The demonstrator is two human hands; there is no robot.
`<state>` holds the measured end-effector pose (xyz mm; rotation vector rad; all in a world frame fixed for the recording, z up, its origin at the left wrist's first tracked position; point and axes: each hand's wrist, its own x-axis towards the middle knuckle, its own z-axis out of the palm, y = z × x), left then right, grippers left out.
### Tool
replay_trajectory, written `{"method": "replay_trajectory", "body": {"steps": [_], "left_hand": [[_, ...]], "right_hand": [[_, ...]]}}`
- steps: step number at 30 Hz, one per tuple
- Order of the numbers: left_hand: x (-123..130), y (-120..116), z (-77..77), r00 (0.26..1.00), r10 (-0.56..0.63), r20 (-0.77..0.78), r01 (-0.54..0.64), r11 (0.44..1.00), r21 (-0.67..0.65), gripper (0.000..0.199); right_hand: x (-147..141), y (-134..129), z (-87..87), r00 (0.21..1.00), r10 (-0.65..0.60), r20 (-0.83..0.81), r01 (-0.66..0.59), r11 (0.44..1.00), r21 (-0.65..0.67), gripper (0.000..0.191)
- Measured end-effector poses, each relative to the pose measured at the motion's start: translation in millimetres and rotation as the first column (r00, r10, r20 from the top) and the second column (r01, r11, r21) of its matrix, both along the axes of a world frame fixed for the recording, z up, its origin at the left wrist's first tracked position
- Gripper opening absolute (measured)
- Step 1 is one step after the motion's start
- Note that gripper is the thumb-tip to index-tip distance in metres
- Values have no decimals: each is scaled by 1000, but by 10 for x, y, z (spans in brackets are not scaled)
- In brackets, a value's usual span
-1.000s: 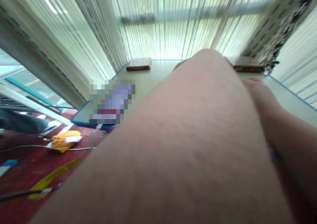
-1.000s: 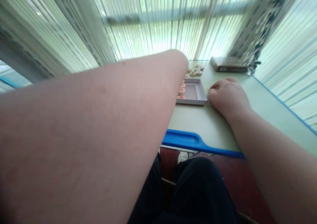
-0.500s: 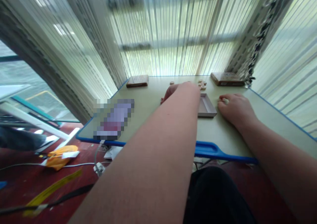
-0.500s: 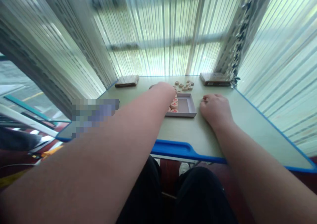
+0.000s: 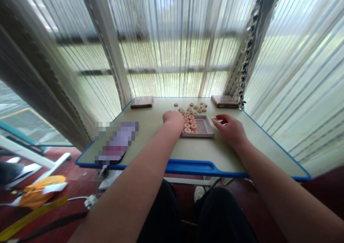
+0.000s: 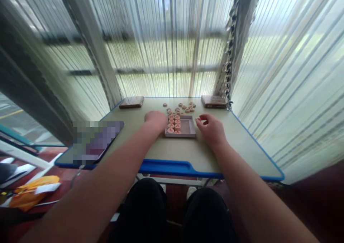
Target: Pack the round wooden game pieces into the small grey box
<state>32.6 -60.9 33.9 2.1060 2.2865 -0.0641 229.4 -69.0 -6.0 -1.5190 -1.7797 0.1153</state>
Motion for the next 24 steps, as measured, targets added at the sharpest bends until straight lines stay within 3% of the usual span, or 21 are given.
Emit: {"method": "replay_trajectory", "body": {"steps": [3, 7, 15, 19, 24], "left_hand": [[-57, -92, -61, 999, 36, -39, -31, 993, 117, 33], [-85, -143, -146, 992, 114, -47, -104, 979, 176, 36], [-151, -57, -293, 990, 132, 50, -141, 935, 326, 34], [-192, -14, -334, 989, 124, 84, -145, 927, 346, 35], [-212, 39, -358, 990, 85, 112, -119, 930, 347, 38]], "right_hand": [[-36, -43, 16, 994, 105, 39, -106, 994, 19, 29], [-82, -52, 9, 969, 197, 150, -199, 980, 1, 25], [-94, -57, -16, 961, 251, 119, -244, 967, -75, 27], [-126, -27, 123, 951, 294, 97, -276, 948, -161, 29], [-188, 196, 322, 875, 402, 270, -346, 909, -233, 21]]}}
